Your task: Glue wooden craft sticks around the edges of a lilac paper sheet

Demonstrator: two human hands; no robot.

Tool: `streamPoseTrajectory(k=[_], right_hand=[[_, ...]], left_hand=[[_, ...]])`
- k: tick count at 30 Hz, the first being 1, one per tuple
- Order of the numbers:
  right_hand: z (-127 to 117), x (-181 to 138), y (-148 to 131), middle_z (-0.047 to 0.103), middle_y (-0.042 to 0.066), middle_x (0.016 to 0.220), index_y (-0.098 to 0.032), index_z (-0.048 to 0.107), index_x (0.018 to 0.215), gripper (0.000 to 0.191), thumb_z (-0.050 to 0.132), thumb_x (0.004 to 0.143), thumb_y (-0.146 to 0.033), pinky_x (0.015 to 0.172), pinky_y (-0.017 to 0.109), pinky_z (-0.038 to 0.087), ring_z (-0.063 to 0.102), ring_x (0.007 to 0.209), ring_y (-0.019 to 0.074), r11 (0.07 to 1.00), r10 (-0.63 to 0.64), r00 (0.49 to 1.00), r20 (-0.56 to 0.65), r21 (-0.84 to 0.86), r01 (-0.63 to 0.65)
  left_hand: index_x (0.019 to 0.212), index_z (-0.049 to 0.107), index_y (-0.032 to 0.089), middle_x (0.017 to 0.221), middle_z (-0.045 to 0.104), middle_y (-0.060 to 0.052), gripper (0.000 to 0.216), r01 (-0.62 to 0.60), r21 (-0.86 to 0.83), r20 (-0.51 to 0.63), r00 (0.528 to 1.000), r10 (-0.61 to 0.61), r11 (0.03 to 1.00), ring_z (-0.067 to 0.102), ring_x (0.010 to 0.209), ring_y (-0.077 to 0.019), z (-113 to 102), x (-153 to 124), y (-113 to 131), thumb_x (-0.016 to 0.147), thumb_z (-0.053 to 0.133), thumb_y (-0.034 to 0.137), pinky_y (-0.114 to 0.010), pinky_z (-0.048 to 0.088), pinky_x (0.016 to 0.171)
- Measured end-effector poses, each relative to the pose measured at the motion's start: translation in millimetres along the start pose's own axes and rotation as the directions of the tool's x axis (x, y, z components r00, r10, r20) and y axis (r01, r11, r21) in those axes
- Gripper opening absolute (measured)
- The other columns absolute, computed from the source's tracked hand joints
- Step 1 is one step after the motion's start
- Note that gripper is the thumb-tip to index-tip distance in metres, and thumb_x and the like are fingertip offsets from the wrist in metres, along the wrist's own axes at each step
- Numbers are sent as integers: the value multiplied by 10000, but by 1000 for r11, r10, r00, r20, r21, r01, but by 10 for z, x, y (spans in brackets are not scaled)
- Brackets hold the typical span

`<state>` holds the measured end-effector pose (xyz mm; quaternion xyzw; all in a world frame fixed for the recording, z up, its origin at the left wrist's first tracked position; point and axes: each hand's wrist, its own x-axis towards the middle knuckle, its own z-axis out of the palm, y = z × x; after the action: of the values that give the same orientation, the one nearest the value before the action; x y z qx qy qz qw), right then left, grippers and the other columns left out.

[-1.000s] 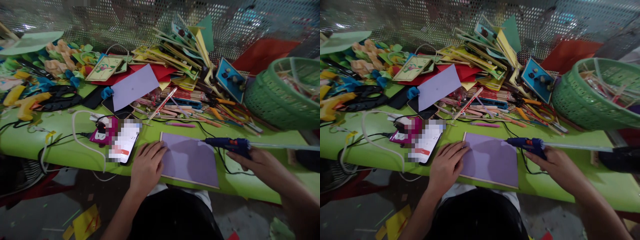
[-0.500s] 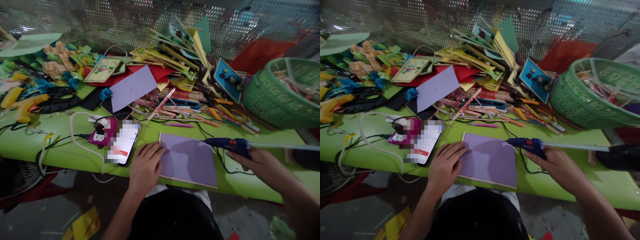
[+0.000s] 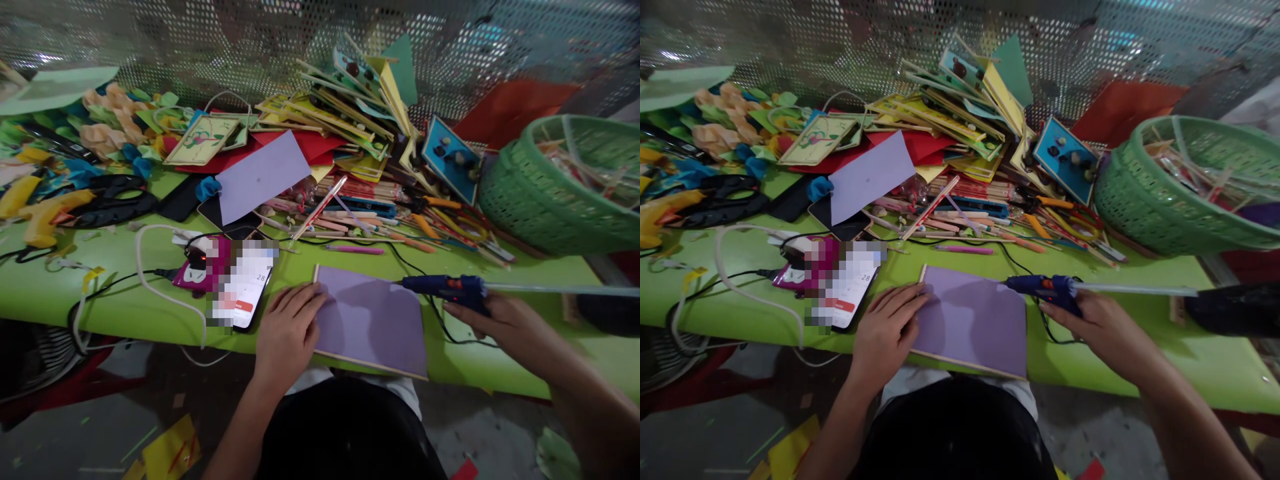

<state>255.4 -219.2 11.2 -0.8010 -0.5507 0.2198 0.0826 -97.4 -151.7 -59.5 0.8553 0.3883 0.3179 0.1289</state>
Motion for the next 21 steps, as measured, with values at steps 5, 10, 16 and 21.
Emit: streamPoseTrajectory(k=[5, 10, 16, 21], right_hand=[[-29, -31, 68, 519, 10, 489, -280, 496, 509, 650, 470, 730, -890, 528, 355, 407, 523, 497, 210, 999, 18, 1000, 6, -27, -18], [-79, -92, 204, 495, 5, 471, -282, 480, 508, 658, 454, 738, -898, 505, 349, 384, 503, 484, 205, 996, 61, 998, -12, -59, -62], [-75, -100, 209, 449, -7, 446, -284, 475, 499, 650, 453, 744, -885, 490, 344, 363, 466, 459, 191, 997, 58, 998, -14, -53, -59], [-33, -44, 104, 454, -11, 458, -289, 466, 493, 621, 486, 736, -861, 509, 354, 382, 478, 466, 192, 1000, 22, 999, -27, -21, -23]], left_hand=[[1274, 701, 214, 1374, 731, -50, 439, 7, 6, 0, 1000, -7, 1000, 694, 1250, -253, 7, -5, -3, 915, 529, 30, -491, 530, 1114], [1284, 696, 200, 1385, 724, -48, 427, 5, 5, -2, 1000, -5, 1000, 685, 1260, -246, 31, -22, -18, 922, 547, 30, -483, 503, 1141], [1285, 693, 209, 1380, 728, -50, 426, 2, 14, -9, 1000, -2, 1000, 692, 1248, -250, 33, -14, -20, 931, 533, 33, -487, 515, 1116], [1282, 696, 208, 1368, 734, -61, 427, 2, 21, -11, 1000, -2, 1000, 697, 1242, -251, 29, -12, -13, 930, 529, 31, -495, 526, 1111]])
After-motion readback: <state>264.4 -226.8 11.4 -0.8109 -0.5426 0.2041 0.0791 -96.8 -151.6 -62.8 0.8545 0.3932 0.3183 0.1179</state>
